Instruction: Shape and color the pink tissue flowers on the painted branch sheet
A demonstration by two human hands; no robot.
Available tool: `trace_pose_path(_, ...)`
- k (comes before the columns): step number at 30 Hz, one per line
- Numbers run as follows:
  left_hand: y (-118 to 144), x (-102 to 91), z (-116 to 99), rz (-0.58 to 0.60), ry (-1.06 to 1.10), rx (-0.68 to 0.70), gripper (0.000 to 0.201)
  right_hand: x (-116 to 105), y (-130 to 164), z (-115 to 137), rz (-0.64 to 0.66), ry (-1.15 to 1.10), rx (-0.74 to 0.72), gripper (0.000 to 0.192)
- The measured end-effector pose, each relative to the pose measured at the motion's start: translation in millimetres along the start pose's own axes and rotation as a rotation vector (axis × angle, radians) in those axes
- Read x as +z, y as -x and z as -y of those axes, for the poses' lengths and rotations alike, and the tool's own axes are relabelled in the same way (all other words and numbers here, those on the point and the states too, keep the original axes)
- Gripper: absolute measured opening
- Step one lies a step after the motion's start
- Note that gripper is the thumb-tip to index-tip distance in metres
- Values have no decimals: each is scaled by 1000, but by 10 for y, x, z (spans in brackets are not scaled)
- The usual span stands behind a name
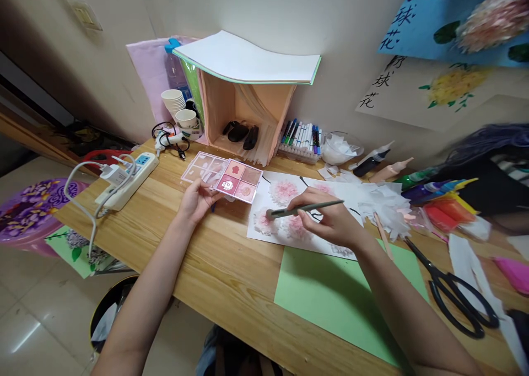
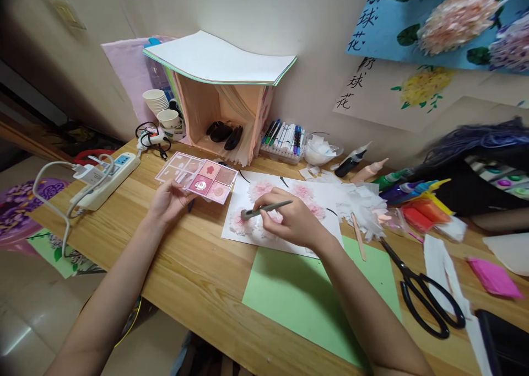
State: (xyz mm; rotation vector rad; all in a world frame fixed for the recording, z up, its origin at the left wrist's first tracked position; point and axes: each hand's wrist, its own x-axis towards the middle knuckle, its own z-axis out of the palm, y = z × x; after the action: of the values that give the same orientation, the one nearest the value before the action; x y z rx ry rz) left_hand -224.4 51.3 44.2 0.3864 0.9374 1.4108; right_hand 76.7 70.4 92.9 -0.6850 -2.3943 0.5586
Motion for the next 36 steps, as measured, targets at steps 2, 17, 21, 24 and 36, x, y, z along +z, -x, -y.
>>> trace_pose_path(2,3,2,1,2,3,-5,61,-2,-2,-22,-72,11,43,15)
trace_pose_path(17,-7,17,11,-10,33,-2,59,54,-8,-123,-159,-223,308,26)
trace_pose_path(21,-3,23,13,-16,40,-18,57,32,1,-105,-93,-234,247,25)
trace_pose_path(24,2,35,10,-25,50,-18,56,51,-8,-109,-39,-237,328,25)
trace_pose_path(36,-5,48,28,-38,63,-33,55,105,-12,-93,-241,-85,262,20)
